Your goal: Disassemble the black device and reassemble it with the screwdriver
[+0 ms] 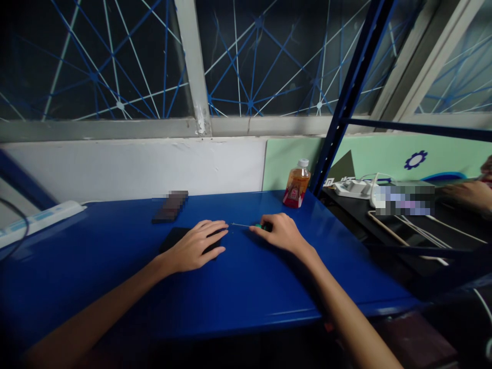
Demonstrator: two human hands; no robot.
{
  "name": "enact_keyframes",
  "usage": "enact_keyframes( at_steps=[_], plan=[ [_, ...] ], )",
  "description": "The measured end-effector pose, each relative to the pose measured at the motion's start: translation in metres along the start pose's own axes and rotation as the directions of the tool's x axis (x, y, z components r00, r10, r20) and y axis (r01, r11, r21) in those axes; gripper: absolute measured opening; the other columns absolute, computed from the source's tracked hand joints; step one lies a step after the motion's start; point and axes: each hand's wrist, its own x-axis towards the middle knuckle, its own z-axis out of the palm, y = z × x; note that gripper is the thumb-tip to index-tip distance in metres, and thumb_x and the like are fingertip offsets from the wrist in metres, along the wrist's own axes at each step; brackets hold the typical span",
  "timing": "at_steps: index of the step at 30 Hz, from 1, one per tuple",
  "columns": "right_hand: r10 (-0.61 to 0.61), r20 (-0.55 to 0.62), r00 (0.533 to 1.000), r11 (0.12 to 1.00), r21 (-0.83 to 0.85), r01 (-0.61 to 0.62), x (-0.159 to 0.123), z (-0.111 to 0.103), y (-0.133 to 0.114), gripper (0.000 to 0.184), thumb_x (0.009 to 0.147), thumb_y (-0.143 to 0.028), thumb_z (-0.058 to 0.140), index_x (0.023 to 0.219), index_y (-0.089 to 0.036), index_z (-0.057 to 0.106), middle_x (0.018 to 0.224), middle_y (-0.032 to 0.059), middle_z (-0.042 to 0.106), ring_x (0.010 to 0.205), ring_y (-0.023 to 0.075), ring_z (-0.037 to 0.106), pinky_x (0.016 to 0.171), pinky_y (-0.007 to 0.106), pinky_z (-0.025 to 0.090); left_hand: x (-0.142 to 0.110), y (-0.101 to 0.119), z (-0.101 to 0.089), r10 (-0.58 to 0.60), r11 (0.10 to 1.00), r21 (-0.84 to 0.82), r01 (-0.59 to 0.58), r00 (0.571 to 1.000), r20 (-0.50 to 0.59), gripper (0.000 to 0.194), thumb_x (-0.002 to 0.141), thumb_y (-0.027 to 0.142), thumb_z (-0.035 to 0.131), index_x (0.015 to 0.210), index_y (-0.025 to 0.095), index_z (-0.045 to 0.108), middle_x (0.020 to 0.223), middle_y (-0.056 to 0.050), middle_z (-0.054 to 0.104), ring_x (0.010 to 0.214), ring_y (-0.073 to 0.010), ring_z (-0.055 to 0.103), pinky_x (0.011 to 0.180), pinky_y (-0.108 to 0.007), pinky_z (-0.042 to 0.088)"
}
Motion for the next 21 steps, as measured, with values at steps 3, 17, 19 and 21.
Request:
enact_keyframes(
  at_steps=[3, 17, 19, 21],
  plan=[
    [0.023, -0.024, 0.999, 0.999, 0.023, -0.023, 0.000, -0.004, 0.001, 0.049, 0.085, -0.061, 0.051, 0.064, -0.018, 0.062, 0.054, 0.0016, 0.055, 0.050, 0.0119, 0.041, 0.050, 0.028, 0.023, -0.001, -0.001, 0.002, -0.023, 0.999, 0.032, 0.022, 0.999, 0.026, 0.050, 0.099, 0.046, 0.040, 0.141, 0.019, 0.043, 0.150, -0.012, 0.038, 0.140, -0.0275, 0.031, 0.112, -0.052, 0.028],
    [-0.135, 0.349, 0.927, 0.940, 0.341, 0.009, -0.003, 0.008, -0.006, 0.050, 0.084, -0.058, 0.053, 0.059, -0.015, 0.060, 0.050, -0.0041, 0.042, 0.048, 0.0080, 0.030, 0.047, 0.023, 0.021, -0.009, -0.022, 0.011, -0.303, 0.943, 0.123, 0.308, 0.951, -0.060, 0.041, 0.102, 0.035, 0.029, 0.130, 0.022, 0.056, 0.146, -0.012, 0.045, 0.135, -0.0320, 0.039, 0.106, -0.059, 0.032],
    [-0.172, 0.371, 0.913, 0.928, 0.371, 0.024, -0.004, 0.011, -0.010, 0.051, 0.085, -0.057, 0.053, 0.056, -0.015, 0.057, 0.049, -0.0042, 0.040, 0.047, 0.0078, 0.029, 0.046, 0.024, 0.020, -0.011, -0.025, 0.016, -0.327, 0.939, 0.099, 0.330, 0.944, -0.049, 0.043, 0.103, 0.038, 0.027, 0.129, 0.023, 0.058, 0.146, -0.011, 0.044, 0.134, -0.0333, 0.039, 0.104, -0.061, 0.034],
    [-0.182, 0.371, 0.911, 0.923, 0.384, 0.028, -0.004, 0.012, -0.012, 0.052, 0.086, -0.057, 0.052, 0.055, -0.016, 0.056, 0.048, -0.0043, 0.039, 0.047, 0.0076, 0.027, 0.046, 0.024, 0.020, -0.012, -0.027, 0.018, -0.337, 0.936, 0.095, 0.340, 0.940, -0.046, 0.044, 0.103, 0.040, 0.026, 0.128, 0.025, 0.058, 0.146, -0.012, 0.044, 0.133, -0.0336, 0.041, 0.102, -0.061, 0.035]
  ],
)
